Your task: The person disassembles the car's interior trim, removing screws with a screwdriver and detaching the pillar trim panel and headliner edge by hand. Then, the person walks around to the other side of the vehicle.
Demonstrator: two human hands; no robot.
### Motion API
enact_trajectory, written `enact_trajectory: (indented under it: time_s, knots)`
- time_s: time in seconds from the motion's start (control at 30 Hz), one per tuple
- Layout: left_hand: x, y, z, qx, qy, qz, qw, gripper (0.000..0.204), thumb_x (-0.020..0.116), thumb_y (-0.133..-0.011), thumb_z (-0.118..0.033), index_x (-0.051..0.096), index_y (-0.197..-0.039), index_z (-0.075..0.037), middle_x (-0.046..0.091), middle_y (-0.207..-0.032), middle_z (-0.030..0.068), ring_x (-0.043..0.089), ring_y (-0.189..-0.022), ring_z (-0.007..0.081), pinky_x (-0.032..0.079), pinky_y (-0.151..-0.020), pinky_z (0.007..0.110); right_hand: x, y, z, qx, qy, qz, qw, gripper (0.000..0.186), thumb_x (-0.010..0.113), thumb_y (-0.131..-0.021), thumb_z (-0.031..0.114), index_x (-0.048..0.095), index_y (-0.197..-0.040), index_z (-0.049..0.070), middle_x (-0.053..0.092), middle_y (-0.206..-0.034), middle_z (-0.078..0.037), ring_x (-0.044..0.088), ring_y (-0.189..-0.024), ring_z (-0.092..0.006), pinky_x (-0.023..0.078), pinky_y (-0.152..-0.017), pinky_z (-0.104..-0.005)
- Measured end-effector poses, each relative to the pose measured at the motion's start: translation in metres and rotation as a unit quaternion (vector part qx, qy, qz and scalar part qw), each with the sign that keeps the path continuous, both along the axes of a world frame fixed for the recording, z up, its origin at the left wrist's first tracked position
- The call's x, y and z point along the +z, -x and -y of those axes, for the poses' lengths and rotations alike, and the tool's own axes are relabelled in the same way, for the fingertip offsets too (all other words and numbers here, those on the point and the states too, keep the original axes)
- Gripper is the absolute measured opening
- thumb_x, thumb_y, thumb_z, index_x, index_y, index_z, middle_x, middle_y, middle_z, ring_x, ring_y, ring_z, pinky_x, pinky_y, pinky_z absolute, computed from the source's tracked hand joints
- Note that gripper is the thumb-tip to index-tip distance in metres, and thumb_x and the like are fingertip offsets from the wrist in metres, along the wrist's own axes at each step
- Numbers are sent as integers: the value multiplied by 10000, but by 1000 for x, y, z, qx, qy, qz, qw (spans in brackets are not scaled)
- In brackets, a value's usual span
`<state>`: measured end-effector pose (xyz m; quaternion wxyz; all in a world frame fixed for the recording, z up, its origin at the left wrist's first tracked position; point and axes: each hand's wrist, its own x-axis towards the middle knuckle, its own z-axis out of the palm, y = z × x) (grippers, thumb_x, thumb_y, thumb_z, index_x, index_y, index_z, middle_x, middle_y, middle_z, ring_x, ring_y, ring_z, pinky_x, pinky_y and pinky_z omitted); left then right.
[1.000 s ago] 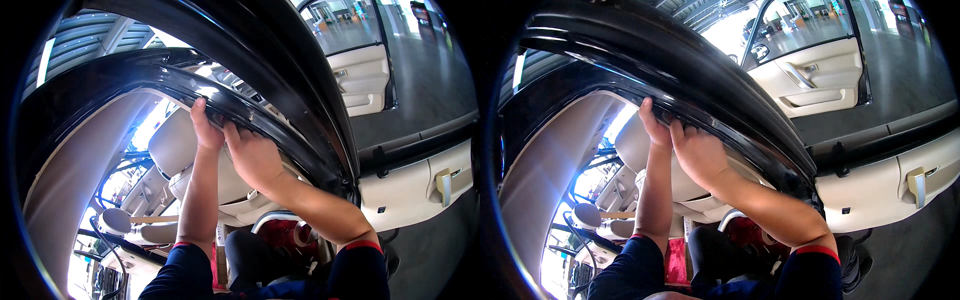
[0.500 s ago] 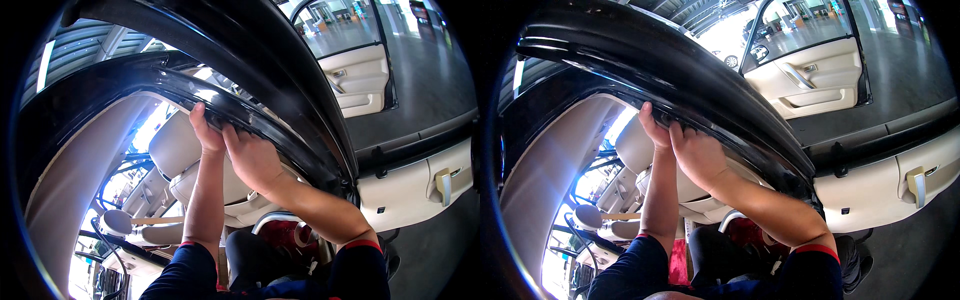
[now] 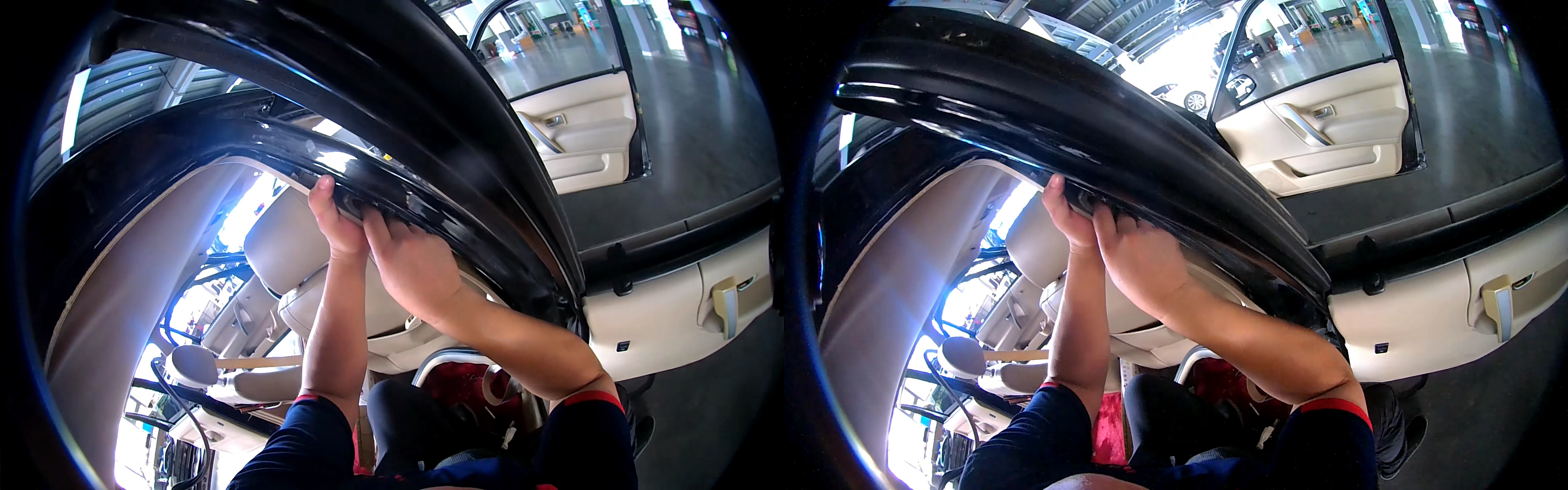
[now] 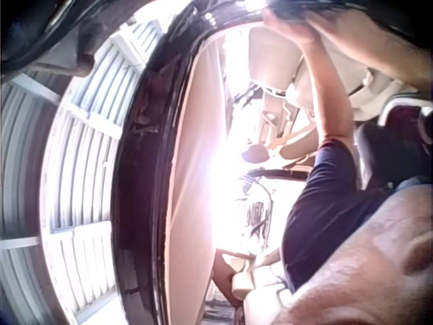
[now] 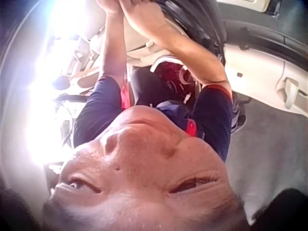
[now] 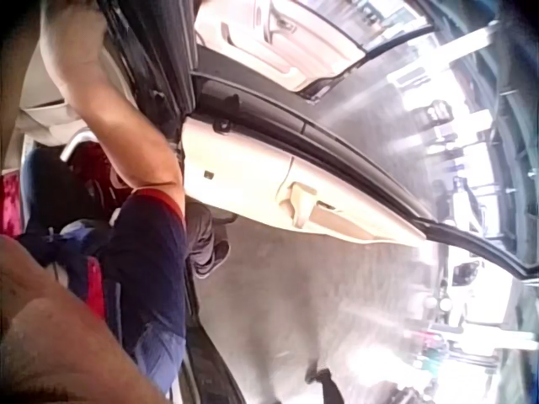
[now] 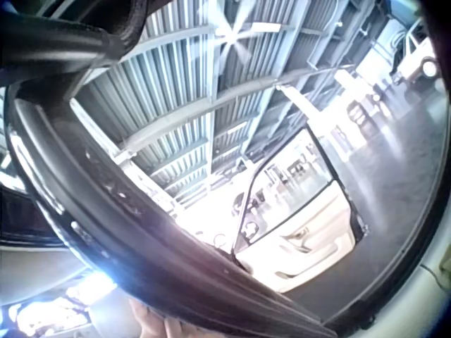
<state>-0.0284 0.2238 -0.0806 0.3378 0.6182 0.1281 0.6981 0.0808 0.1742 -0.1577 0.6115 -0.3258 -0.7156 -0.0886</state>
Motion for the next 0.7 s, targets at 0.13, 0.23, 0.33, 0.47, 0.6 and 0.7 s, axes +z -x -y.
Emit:
enact_trajectory:
  time_s: [0.13,0.23,0.33,0.47,0.6,0.7]
  knots:
    - [-2,8,-3,-18,-6,-11,1000,530,566,-924,-430,598,-1245,-10,713,-1141,144,672,-1042,266,532,-961,380,-2,1,-1,2,-11,-3,1000,409,643,-898,118,561,-1283,9,684,-795,-116,725,-649,-274,590,-543,-358]
    - [-2,5,-1,-13,-9,-25,1000,533,562,-925,-432,597,-1245,-8,713,-1145,142,673,-1046,265,536,-958,378,-4,0,-2,0,-14,0,1000,409,642,-901,116,558,-1284,0,683,-794,-121,724,-645,-276,589,-541,-359]
    - [-2,4,0,-24,-12,-23,999,514,553,-934,-421,599,-1238,-9,713,-1142,141,678,-1043,263,544,-952,374,-4,-1,-2,2,-13,2,1000,405,640,-903,114,556,-1282,-1,683,-791,-123,726,-646,-275,590,-541,-359]
    - [-2,6,-1,-33,-25,-22,999,481,532,-951,-396,601,-1233,-12,716,-1129,141,682,-1037,263,552,-952,378,-4,-2,0,5,2,13,1000,385,638,-908,115,557,-1267,3,683,-781,-120,729,-653,-270,590,-544,-356]
    - [-2,8,-1,-20,-33,-21,999,468,519,-960,-387,605,-1226,-11,715,-1129,139,682,-1037,260,555,-954,385,-4,-4,1,2,-6,8,1000,368,633,-912,116,558,-1254,4,684,-776,-118,729,-653,-266,591,-547,-354]
    - [-2,8,-2,-51,-33,-20,998,465,515,-963,-384,610,-1221,-9,715,-1134,138,682,-1037,258,556,-950,383,-4,-4,2,8,-2,9,1000,360,628,-915,115,558,-1250,2,685,-777,-118,728,-652,-267,591,-549,-356]
